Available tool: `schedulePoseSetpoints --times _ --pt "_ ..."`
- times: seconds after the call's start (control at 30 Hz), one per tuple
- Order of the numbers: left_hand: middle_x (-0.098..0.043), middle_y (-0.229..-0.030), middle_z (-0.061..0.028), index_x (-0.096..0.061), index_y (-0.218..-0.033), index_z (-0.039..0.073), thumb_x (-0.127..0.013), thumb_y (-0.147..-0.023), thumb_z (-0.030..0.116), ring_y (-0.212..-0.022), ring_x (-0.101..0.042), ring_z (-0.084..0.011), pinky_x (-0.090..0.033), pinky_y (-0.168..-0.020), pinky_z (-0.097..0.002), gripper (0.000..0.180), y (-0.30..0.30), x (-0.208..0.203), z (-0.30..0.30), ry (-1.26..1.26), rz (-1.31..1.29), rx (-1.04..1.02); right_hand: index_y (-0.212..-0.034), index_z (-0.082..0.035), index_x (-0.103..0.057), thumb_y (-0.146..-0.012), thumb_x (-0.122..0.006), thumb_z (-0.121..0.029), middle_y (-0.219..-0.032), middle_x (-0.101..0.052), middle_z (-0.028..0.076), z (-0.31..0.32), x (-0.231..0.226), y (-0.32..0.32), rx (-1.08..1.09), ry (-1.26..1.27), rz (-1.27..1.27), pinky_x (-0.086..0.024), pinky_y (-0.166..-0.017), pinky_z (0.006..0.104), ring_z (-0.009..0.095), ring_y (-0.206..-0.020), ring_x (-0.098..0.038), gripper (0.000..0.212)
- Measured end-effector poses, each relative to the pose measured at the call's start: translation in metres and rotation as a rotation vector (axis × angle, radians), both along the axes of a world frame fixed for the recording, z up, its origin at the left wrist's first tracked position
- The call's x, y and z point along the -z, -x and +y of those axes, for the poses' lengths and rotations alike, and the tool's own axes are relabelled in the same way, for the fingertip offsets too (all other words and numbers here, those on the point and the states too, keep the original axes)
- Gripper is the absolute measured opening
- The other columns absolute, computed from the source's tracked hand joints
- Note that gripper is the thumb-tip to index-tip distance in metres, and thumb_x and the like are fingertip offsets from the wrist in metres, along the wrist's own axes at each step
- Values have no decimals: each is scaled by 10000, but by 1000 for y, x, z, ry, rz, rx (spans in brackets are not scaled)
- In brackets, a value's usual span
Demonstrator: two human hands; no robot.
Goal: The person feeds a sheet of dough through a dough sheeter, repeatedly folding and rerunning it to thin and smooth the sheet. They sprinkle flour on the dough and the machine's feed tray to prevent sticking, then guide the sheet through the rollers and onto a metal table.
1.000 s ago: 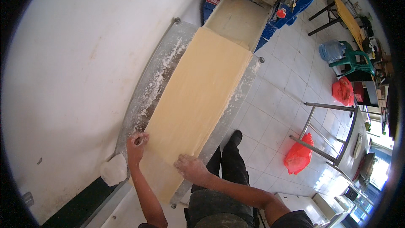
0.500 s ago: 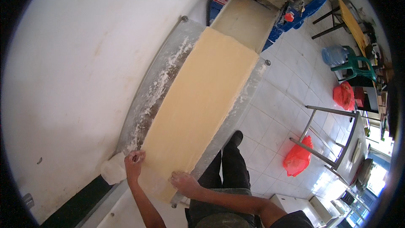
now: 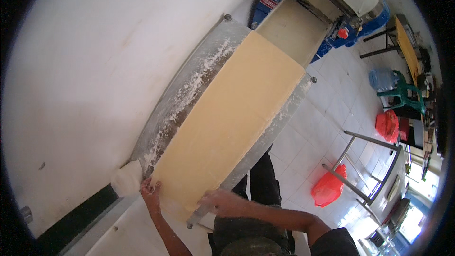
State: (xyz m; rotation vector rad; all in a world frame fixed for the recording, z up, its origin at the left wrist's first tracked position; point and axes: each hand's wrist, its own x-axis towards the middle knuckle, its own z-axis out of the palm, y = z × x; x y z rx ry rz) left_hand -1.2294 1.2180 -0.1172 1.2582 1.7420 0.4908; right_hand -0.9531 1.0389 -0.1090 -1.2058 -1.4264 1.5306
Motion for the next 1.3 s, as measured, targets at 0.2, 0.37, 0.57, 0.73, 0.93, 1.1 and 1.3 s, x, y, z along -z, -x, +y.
schedulePoseSetpoints --times 0.2,0.37,0.57,0.73,0.93,1.1,1.3 --pt "-645 -1029 -84 -534 -1351 -23 -835 -823 101 -898 -620 -164 -517 -787 -281 620 -16 -1 -38 16 -43 -311 -1149 -72 -733 -880 -737 -93 -1127 -744 104 5 -19 -191 552 30 -180 -525 -975 372 229 -1065 -692 269" --pt "-702 -987 -83 -625 -1229 -20 -824 -840 145 -846 -638 -152 -514 -757 -284 467 -19 14 -60 26 151 -430 -1114 22 -684 -978 -643 -47 -1084 -702 89 16 -34 -318 802 54 -457 -520 -932 309 175 -999 -672 158" --pt "-710 -889 -64 -692 -991 -21 -799 -880 199 -795 -636 -145 -511 -740 -298 268 -40 24 -68 -179 238 -449 -1093 -35 -707 -999 -626 -99 -1072 -707 108 20 -14 -382 702 -123 -795 -532 -811 350 228 -1010 -666 140" --pt "-664 -818 -65 -657 -872 -23 -783 -899 238 -740 -587 -135 -482 -707 -305 291 -50 19 -71 135 655 -439 -1137 -44 -696 -1008 -623 -131 -1165 -693 91 27 16 -408 759 -195 -803 -526 -811 355 218 -1032 -651 172" --pt "-502 -727 0 -680 -949 -6 -783 -904 261 -666 -436 -130 -423 -637 -311 289 -48 24 -78 -48 335 -462 -1195 -53 -694 -1017 -627 -216 -1219 -680 106 37 49 -419 949 -170 -864 -506 -913 371 233 -1105 -629 251" --pt "-592 -840 -6 -672 -1028 -11 -759 -933 235 -756 -510 -107 -454 -697 -285 277 -61 39 -66 -448 297 -434 -1250 -1 -668 -1022 -615 -197 -1237 -680 124 39 73 -422 1045 -151 -704 -481 -995 355 231 -1127 -632 304" --pt "-663 -758 -99 -671 -1049 26 -741 -947 253 -656 -586 -177 -481 -641 -335 258 -74 40 -83 -491 606 -428 -1261 8 -660 -1022 -607 -187 -1263 -665 142 34 81 -420 1046 -128 -701 -494 -989 366 249 -1144 -629 313"
